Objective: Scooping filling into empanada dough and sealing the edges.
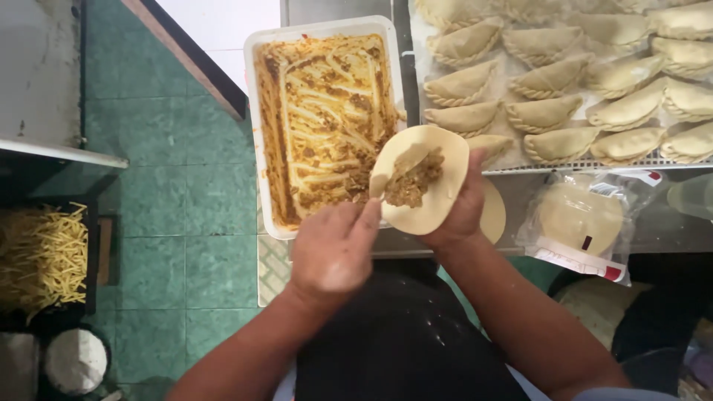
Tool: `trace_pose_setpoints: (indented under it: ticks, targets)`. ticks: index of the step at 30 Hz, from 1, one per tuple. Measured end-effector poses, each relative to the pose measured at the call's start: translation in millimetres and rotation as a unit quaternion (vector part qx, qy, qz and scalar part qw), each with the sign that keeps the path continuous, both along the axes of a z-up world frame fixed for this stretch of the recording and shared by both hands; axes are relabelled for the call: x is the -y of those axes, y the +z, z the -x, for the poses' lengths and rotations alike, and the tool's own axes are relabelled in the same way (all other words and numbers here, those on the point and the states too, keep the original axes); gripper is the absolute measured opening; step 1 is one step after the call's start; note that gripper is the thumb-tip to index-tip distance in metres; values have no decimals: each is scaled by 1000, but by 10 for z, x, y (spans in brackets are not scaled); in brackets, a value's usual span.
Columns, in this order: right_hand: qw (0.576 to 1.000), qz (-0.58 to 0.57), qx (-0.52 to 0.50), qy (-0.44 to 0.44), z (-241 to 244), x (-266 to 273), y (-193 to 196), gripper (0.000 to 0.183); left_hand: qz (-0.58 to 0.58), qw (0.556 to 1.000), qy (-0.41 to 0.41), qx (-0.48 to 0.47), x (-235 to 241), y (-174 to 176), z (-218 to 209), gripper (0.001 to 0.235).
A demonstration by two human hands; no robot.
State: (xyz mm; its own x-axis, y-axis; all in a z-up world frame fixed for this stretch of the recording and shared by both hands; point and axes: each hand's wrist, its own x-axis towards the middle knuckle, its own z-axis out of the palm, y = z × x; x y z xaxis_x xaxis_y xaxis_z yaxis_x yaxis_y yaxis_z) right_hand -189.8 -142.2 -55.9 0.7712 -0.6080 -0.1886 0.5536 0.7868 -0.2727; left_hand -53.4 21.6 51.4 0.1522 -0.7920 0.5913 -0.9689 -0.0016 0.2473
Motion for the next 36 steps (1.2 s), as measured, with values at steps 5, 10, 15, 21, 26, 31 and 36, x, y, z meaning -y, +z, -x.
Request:
trace_pose_setpoints:
  ticks: [5,10,15,21,26,31,36]
  targets:
    - [1000,-16,-10,9,-17,46,87,80,38,999,-7,-12,83,81,76,28]
    - [1000,2,0,19,-6,9,211,83,15,998,-26,-60,22,185,134,29]
    - [999,32,-1,18,5,73,282,92,45,997,-19,-56,75,207,159,28]
    - [999,30,-8,-8,9,70,233,86,21,997,-27,-75,-65,154,27,32]
    - [999,31,-29,-19,109,73,316,91,-169,958,51,-228,-402,8,-316,33]
    - [999,39,0,-7,255,153,181,79,-333,905,201,-172,-521,-514,-386,30]
    - [996,46,58,48,302,271,362,87,-336,897,227,-174,-420,-562,-254,30]
